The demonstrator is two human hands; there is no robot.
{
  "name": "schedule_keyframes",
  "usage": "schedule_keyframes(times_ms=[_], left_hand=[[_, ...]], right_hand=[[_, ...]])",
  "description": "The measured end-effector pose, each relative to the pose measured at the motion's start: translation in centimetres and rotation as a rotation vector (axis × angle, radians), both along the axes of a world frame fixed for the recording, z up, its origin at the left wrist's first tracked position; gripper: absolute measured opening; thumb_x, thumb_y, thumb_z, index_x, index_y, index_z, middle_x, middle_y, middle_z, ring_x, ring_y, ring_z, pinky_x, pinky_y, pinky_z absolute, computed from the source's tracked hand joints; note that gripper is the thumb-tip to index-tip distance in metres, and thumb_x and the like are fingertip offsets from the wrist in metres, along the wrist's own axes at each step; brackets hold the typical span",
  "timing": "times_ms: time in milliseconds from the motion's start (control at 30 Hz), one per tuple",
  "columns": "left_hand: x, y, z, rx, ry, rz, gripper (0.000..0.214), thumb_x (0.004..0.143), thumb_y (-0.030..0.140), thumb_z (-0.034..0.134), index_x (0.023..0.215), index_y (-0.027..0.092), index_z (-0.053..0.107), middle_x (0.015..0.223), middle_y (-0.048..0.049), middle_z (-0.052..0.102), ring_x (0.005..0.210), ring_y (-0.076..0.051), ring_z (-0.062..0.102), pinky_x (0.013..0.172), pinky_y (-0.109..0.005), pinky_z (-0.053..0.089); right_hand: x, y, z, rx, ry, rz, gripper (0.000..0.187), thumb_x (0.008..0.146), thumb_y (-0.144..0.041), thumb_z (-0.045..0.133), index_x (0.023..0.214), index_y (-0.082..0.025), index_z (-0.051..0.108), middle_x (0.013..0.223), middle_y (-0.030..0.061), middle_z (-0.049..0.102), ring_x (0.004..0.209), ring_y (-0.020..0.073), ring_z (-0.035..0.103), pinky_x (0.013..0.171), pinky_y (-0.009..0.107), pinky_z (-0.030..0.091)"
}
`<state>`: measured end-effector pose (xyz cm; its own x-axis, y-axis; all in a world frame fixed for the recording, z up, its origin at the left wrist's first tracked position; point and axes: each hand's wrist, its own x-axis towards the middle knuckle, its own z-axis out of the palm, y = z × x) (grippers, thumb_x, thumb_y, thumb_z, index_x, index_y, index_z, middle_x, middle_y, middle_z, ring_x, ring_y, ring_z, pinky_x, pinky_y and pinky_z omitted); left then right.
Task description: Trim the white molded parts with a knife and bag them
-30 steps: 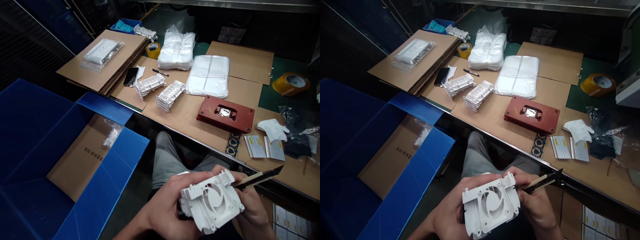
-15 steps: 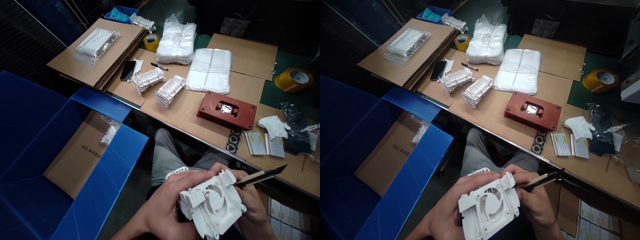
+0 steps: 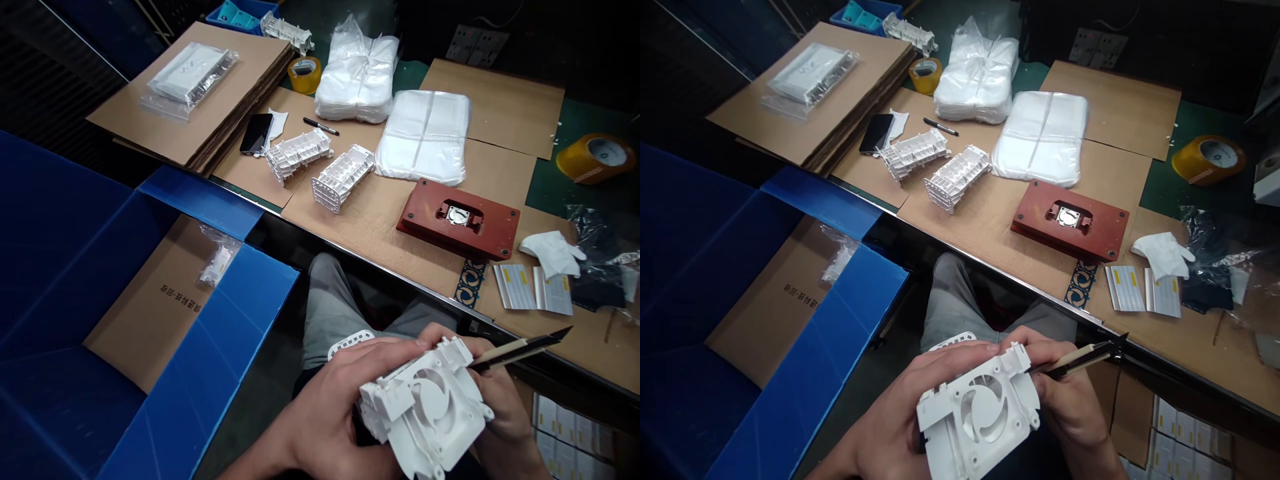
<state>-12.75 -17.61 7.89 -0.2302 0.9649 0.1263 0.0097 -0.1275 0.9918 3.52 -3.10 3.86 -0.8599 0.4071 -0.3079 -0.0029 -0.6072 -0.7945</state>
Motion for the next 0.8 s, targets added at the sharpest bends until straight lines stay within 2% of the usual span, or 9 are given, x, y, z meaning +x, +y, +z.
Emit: schedule_keyframes(times_ms=[100,167,233,333,400,467,567,633,800], left_hand=[[0.0,-0.2,0.2,-0.02,-0.031,-0.009,0.084,0.07,0.017,0.08,0.148,0.029,0.049,0.141,-0.0102,0.064,0.124,-0.034,0.064,0.108,-0.042,0.048],[0.2,-0.3,0.0,-0.098,-0.13,-0.013,0.084,0.068,0.018,0.083,0.146,0.027,0.052,0.143,-0.0115,0.062,0.124,-0.035,0.064,0.107,-0.043,0.048],[0.2,-0.4,-0.5,-0.24,-0.359,0.025,0.081,0.067,0.024,0.088,0.142,0.023,0.056,0.138,-0.0132,0.066,0.119,-0.035,0.066,0.103,-0.044,0.051],[-0.3,0.0,-1.4,-0.427,-0.871,0.24,0.07,0.074,0.045,0.086,0.132,0.016,0.06,0.123,-0.0155,0.073,0.11,-0.035,0.07,0.099,-0.046,0.054],[-1.2,0.7,-1.7,-0.43,-1.166,0.377,0.068,0.08,0.057,0.076,0.129,0.012,0.061,0.122,-0.0174,0.073,0.114,-0.036,0.069,0.104,-0.05,0.051],[-2.2,1.4,-1.5,-0.331,-1.338,0.46,0.062,0.085,0.058,0.069,0.128,0.013,0.063,0.121,-0.0154,0.074,0.12,-0.037,0.066,0.11,-0.053,0.046],[-3.3,1.9,-0.9,-0.148,-1.401,0.55,0.041,0.084,0.042,0.066,0.116,0.016,0.071,0.107,-0.0085,0.079,0.12,-0.037,0.066,0.112,-0.056,0.044],[-3.4,1.8,-0.8,-0.079,-1.401,0.558,0.039,0.079,0.035,0.066,0.112,0.015,0.073,0.101,-0.008,0.079,0.12,-0.039,0.066,0.113,-0.057,0.043],[-2.0,1.5,-1.2,-0.055,-1.223,0.596,0.045,0.078,0.038,0.078,0.119,0.021,0.072,0.11,-0.0064,0.078,0.126,-0.038,0.062,0.115,-0.055,0.042]], right_hand=[[-0.1,-0.2,-0.2,0.019,-0.006,-0.03,0.023,0.079,-0.047,0.08,0.082,-0.025,0.084,0.087,0.0087,0.067,0.077,0.0233,0.06,0.069,0.037,0.051],[-0.6,0.0,-0.7,0.037,-0.059,-0.069,0.022,0.075,-0.046,0.084,0.082,-0.025,0.083,0.082,0.0073,0.068,0.07,0.021,0.06,0.062,0.034,0.05],[-1.5,0.5,-1.3,0.068,-0.161,-0.11,0.027,0.074,-0.045,0.085,0.089,-0.023,0.082,0.072,0.004,0.066,0.055,0.0147,0.052,0.048,0.027,0.043],[-3.6,2.0,-1.7,0.155,-0.285,-0.136,0.038,0.084,-0.048,0.078,0.108,-0.018,0.075,0.07,0.0005,0.063,0.045,0.007,0.039,0.041,0.021,0.028],[-4.5,3.1,-1.4,0.204,-0.31,-0.151,0.04,0.09,-0.048,0.071,0.116,-0.018,0.069,0.076,-0.0002,0.063,0.046,0.0054,0.039,0.043,0.021,0.027],[-4.8,3.6,-0.7,0.214,-0.312,-0.152,0.039,0.092,-0.047,0.07,0.119,-0.02,0.066,0.079,-0.0016,0.06,0.049,0.0048,0.039,0.045,0.02,0.028],[-4.4,3.0,0.3,0.142,-0.306,-0.04,0.038,0.091,-0.046,0.072,0.119,-0.021,0.065,0.077,-0.0032,0.055,0.051,0.0048,0.037,0.047,0.02,0.028],[-4.1,2.2,0.7,0.065,-0.315,0.029,0.036,0.09,-0.048,0.072,0.114,-0.021,0.068,0.074,-0.0042,0.05,0.053,0.0054,0.034,0.048,0.02,0.027],[-4.4,0.3,1.0,0.03,-0.329,-0.047,0.033,0.087,-0.053,0.073,0.099,-0.021,0.071,0.069,-0.0052,0.043,0.056,0.0067,0.033,0.049,0.02,0.028]])
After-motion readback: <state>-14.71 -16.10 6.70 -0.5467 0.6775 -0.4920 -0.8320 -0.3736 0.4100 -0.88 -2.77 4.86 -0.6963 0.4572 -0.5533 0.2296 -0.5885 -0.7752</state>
